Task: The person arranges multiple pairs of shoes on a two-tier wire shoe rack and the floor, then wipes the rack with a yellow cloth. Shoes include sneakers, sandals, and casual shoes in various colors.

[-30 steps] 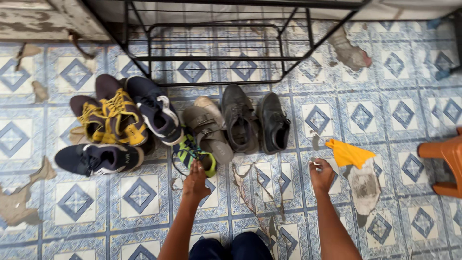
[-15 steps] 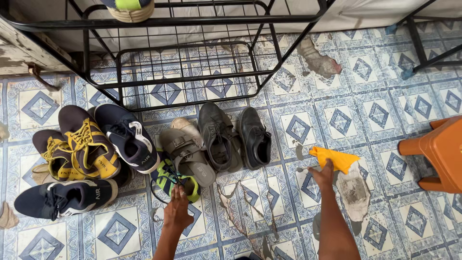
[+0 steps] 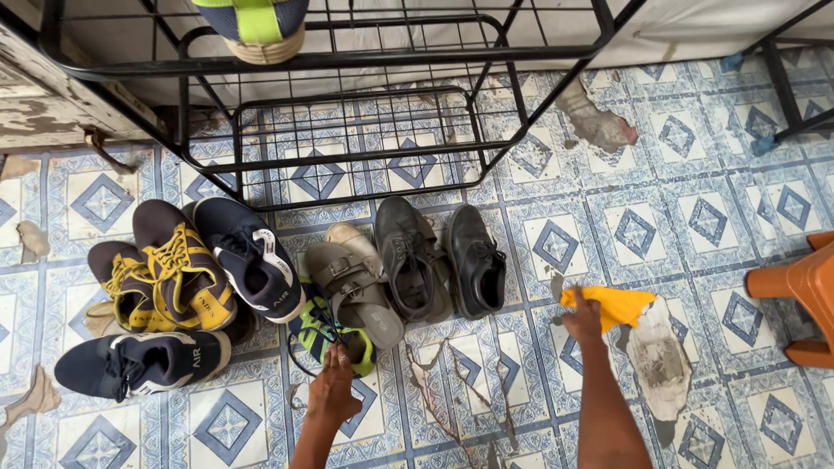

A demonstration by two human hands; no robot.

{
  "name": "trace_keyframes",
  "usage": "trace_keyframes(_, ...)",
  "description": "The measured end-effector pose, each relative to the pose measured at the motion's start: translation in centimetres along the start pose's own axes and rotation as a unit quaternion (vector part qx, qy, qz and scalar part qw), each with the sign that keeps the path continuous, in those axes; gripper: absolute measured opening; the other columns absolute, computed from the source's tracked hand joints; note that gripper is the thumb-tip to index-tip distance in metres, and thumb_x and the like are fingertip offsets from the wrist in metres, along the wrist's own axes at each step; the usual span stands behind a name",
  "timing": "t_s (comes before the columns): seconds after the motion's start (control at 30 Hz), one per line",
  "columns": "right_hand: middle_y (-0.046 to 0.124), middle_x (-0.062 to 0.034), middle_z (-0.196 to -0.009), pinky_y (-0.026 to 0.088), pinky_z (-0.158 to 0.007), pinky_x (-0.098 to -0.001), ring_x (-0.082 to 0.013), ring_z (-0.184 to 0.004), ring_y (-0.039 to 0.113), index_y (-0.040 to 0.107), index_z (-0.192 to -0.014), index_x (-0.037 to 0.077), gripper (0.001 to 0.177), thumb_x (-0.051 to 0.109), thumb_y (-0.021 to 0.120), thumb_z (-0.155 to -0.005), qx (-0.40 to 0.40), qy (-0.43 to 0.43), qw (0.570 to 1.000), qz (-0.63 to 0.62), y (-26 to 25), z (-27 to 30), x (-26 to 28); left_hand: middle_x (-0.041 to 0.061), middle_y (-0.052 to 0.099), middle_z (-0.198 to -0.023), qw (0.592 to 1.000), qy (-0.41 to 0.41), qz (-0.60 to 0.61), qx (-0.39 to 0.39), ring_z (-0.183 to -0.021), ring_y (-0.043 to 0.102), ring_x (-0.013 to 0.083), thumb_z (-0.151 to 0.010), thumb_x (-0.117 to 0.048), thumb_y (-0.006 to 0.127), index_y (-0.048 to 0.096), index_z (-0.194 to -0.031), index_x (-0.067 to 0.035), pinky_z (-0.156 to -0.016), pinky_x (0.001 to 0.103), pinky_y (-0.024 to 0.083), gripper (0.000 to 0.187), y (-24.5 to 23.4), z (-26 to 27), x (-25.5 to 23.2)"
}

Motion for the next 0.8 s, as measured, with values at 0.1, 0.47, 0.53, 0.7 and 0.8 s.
trace_keyframes(0.1,0.054,-0.0267,-0.136,0.046,-0.109,-0.0506,-0.0468,-0.126,0.055,0.053,-0.150,0.020,0.080,0.015,0.076,-0.074,-0.034,-0.002,0.999,0.001,-0.2,0.5,0.8,0.023,0.018,-0.166,1.000,-0.006,-0.012,0.019,-0.156,0.022,0.0312,-0.064,-0.007,0.077,0.017,-0.156,0.003,-0.107,0.029,0.052,0.110,0.3,-0.1,0.2)
trace_keyframes(0.47,0.071,-0.0211,-0.108,0.054,-0.094,-0.0448,-0.0390,-0.103,0.069,0.073,-0.112,0.004,0.042,0.005,0.082,-0.071,-0.130,-0.075,0.985,-0.089,-3.7,2.2,5.9,0.014,0.074,-0.105,0.994,-0.045,-0.007,-0.095,-0.096,0.075,0.0289,-0.092,-0.024,0.066,0.070,-0.104,-0.010,-0.079,0.042,0.059,0.018,-8.1,1.9,-6.9)
trace_keyframes(0.53,0.071,-0.0204,-0.108,0.055,-0.093,-0.0429,-0.0372,-0.101,0.070,0.074,-0.111,0.003,0.038,0.003,0.082,-0.074,-0.134,-0.037,0.983,-0.119,-3.8,1.7,6.0,0.015,0.075,-0.087,0.987,0.002,0.033,-0.159,-0.081,0.073,0.0331,-0.083,-0.032,0.073,0.073,-0.083,-0.009,-0.071,0.044,0.058,0.023,-12.0,2.1,-10.2)
trace_keyframes(0.7,0.074,-0.0177,-0.108,0.055,-0.092,-0.0398,-0.0323,-0.100,0.071,0.074,-0.110,0.003,0.037,0.002,0.081,-0.074,-0.171,-0.089,0.970,-0.151,-5.0,-0.5,8.1,0.019,0.074,-0.086,0.946,0.174,0.176,-0.211,-0.082,0.072,0.0403,-0.090,-0.027,0.072,0.073,-0.095,-0.006,-0.076,0.049,0.057,0.021,-17.6,-1.3,-17.9)
trace_keyframes(0.8,0.076,-0.0162,-0.104,0.055,-0.092,-0.0383,-0.0301,-0.096,0.073,0.076,-0.107,0.003,0.032,0.007,0.081,-0.077,-0.171,-0.081,0.964,-0.187,-5.4,-2.0,9.6,0.022,0.069,-0.116,0.894,0.289,0.234,-0.249,-0.105,0.067,0.0414,-0.081,-0.016,0.074,0.066,-0.121,-0.005,-0.093,0.046,0.054,0.042,-19.7,-3.8,-20.3)
Point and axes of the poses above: each hand's wrist, its own z-axis away from the middle knuckle, its own y-axis out of the palm, x = y × z, the point moved 10 cm from there along -z, towards the middle knuckle
